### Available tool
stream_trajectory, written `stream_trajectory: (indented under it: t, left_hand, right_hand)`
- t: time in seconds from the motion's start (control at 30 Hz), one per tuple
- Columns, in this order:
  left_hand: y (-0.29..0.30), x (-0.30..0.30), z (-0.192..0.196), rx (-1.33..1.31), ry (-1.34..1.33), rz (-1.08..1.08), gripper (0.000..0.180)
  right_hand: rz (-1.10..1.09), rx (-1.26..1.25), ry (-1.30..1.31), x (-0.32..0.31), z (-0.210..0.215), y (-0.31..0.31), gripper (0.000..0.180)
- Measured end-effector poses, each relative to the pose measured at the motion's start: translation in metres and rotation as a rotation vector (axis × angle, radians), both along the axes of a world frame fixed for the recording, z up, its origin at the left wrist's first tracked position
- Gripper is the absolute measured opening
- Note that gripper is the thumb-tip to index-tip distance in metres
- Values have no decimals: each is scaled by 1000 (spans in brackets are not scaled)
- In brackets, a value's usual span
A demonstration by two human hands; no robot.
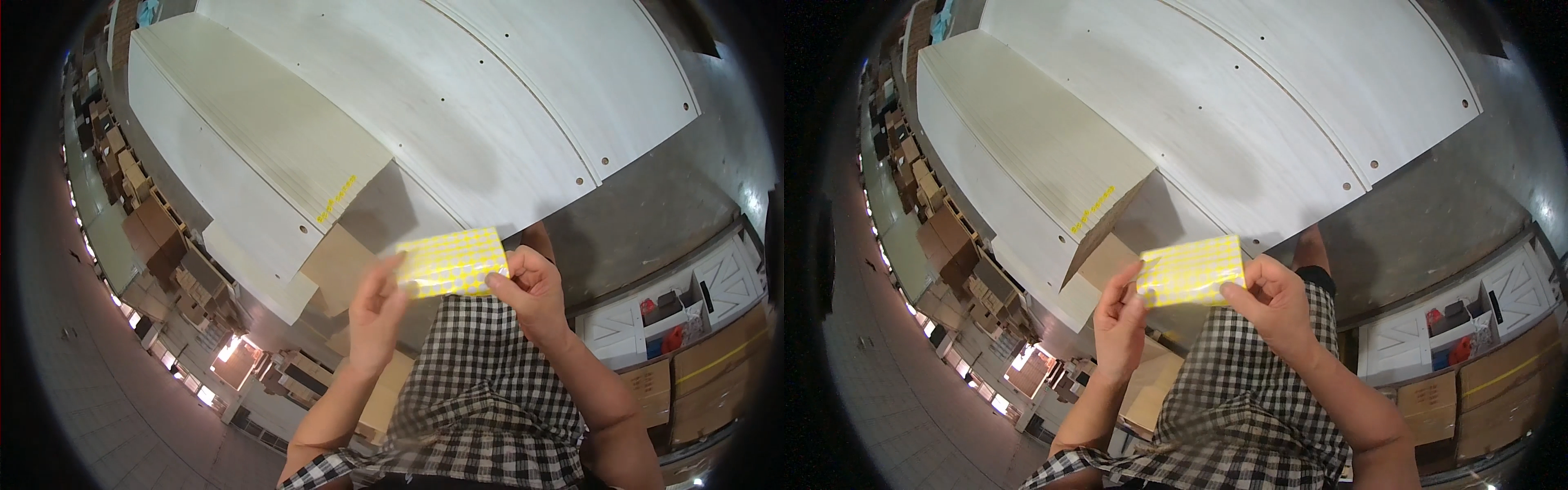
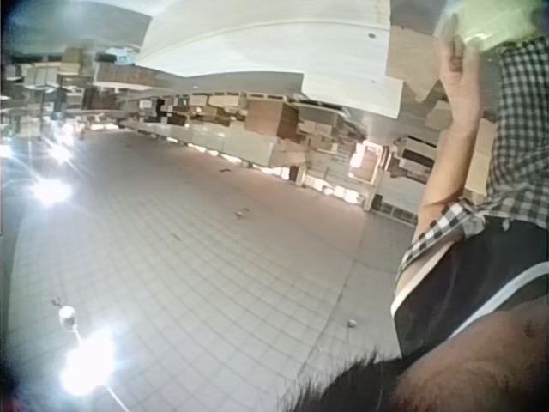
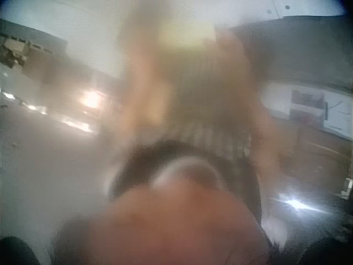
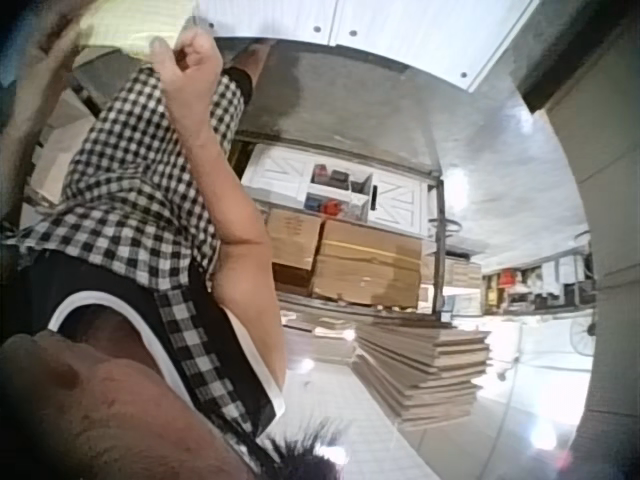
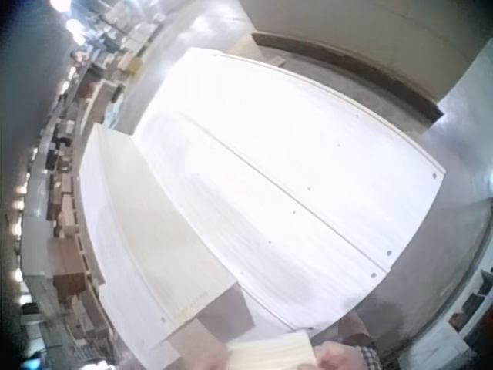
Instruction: The person peels yellow labels from a sheet and applies them to the edges of white wooden boards, then stacks the labeled boards on a workbench.
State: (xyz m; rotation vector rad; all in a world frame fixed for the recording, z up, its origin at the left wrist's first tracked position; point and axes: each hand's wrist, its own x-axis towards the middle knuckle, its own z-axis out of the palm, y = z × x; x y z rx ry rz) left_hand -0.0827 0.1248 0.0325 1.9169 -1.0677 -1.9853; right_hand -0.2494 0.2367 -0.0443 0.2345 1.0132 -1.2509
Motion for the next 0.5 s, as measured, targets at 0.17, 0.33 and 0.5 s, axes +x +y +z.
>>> stream_trajectory:
  t: [0.17, 0.33, 0.5]
  left_hand:
    - [4, 1, 8, -80, -249, -202, 23]
    - [-1, 3, 4, -94, -197, -168, 25]
    - [-7, 16, 3, -33, 17, -223, 33]
  right_hand:
    - [49, -73, 78, -2, 14, -8, 11]
    - [356, -222, 327, 5, 6, 5, 20]
    - [246, -135, 302, 16, 8, 1, 24]
